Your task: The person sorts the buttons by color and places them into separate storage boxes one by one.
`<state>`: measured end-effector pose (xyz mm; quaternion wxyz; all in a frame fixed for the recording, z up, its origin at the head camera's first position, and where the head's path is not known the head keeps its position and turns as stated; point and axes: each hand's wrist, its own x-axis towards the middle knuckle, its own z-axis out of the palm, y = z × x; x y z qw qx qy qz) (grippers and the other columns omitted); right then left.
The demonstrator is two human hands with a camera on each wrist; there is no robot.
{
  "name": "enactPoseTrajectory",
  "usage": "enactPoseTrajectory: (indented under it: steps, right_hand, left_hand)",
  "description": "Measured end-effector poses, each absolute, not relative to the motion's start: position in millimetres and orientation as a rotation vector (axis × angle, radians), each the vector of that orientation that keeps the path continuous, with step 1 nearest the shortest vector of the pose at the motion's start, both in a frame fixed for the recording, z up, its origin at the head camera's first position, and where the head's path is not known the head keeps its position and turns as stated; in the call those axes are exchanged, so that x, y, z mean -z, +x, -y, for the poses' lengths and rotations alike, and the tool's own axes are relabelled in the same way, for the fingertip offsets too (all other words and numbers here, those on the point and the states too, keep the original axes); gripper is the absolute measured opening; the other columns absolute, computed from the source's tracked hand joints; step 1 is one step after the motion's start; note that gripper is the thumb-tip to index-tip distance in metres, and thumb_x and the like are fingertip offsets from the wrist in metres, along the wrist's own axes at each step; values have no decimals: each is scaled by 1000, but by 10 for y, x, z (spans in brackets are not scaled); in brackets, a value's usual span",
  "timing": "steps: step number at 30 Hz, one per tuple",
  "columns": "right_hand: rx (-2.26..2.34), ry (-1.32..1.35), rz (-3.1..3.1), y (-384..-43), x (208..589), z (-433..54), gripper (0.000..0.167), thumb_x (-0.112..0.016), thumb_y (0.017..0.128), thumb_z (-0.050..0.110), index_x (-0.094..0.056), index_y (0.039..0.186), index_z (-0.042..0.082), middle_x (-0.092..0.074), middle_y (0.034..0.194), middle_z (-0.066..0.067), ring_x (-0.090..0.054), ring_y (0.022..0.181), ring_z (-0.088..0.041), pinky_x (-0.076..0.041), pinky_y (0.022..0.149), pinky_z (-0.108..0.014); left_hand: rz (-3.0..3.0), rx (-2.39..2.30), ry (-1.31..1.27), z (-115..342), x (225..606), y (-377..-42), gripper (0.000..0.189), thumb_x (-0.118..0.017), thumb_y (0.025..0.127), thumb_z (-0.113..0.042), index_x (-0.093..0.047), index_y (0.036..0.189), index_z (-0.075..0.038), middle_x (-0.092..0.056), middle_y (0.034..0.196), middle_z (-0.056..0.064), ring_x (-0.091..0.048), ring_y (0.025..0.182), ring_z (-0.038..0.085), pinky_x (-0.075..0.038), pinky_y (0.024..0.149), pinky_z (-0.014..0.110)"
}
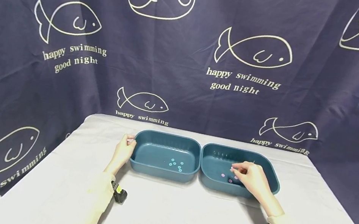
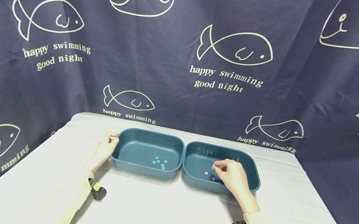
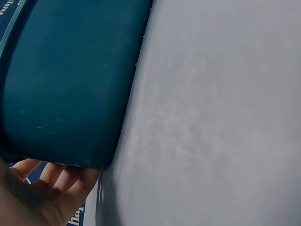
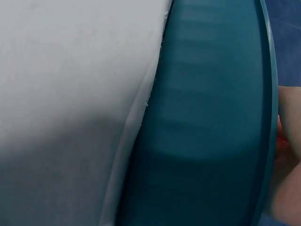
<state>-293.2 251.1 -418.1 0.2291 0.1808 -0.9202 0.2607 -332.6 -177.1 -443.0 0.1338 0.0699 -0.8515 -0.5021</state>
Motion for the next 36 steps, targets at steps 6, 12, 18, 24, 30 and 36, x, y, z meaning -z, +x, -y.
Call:
enactPoseTrajectory:
  steps: [6, 12, 18, 24, 30, 36]
  right_hand:
    - [-737, 460, 2583, -2949, 4184, -2507, 12, -75, 76, 14, -75, 87, 8, -62, 64, 9, -50, 56, 1, -41, 52, -21]
    - [-738, 422, 2624, -2958, 4181, -2527, 11, -75, 77, 15, -75, 86, 9, -64, 65, 7, -49, 55, 1, -40, 50, -21]
    - [-749, 415, 2640, -2967, 4180, -2539, 12, -75, 78, 16, -75, 87, 9, -64, 66, 6, -49, 55, 0, -39, 50, -22]
    - [-747, 417, 2638, -2971, 4183, -2539, 13, -75, 77, 17, -75, 87, 9, -65, 67, 6, -49, 57, 0, -40, 51, -22]
    - [-731, 417, 2633, -2976, 4189, -2546, 17, -76, 76, 18, -75, 88, 7, -64, 66, 6, -49, 57, 0, -41, 52, -22]
    - [-712, 427, 2607, -2960, 4189, -2548, 18, -77, 76, 19, -75, 89, 7, -64, 66, 7, -49, 57, 0, -41, 51, -22]
  left_hand:
    - [2473, 1454, 219, 1768, 4422, -3313, 30, -46, 95, -20, -51, 122, -7, -62, 103, 22, -60, 90, 32, -47, 79, 40]
    - [2463, 1440, 209, 1761, 4428, -3330, 29, -47, 95, -18, -52, 120, -6, -62, 100, 21, -60, 89, 31, -47, 76, 37]
    - [2460, 1443, 200, 1763, 4430, -3328, 29, -47, 96, -18, -52, 120, -5, -63, 99, 21, -60, 87, 31, -47, 75, 37]
    - [2475, 1440, 207, 1771, 4433, -3321, 30, -46, 95, -21, -53, 121, -7, -63, 97, 19, -60, 84, 28, -46, 71, 32]
    - [2482, 1438, 199, 1773, 4444, -3334, 31, -46, 95, -21, -52, 121, -6, -63, 99, 20, -60, 87, 29, -46, 77, 38]
    - [2467, 1441, 198, 1775, 4458, -3335, 29, -47, 95, -19, -52, 120, -6, -63, 98, 20, -60, 88, 30, -47, 78, 39]
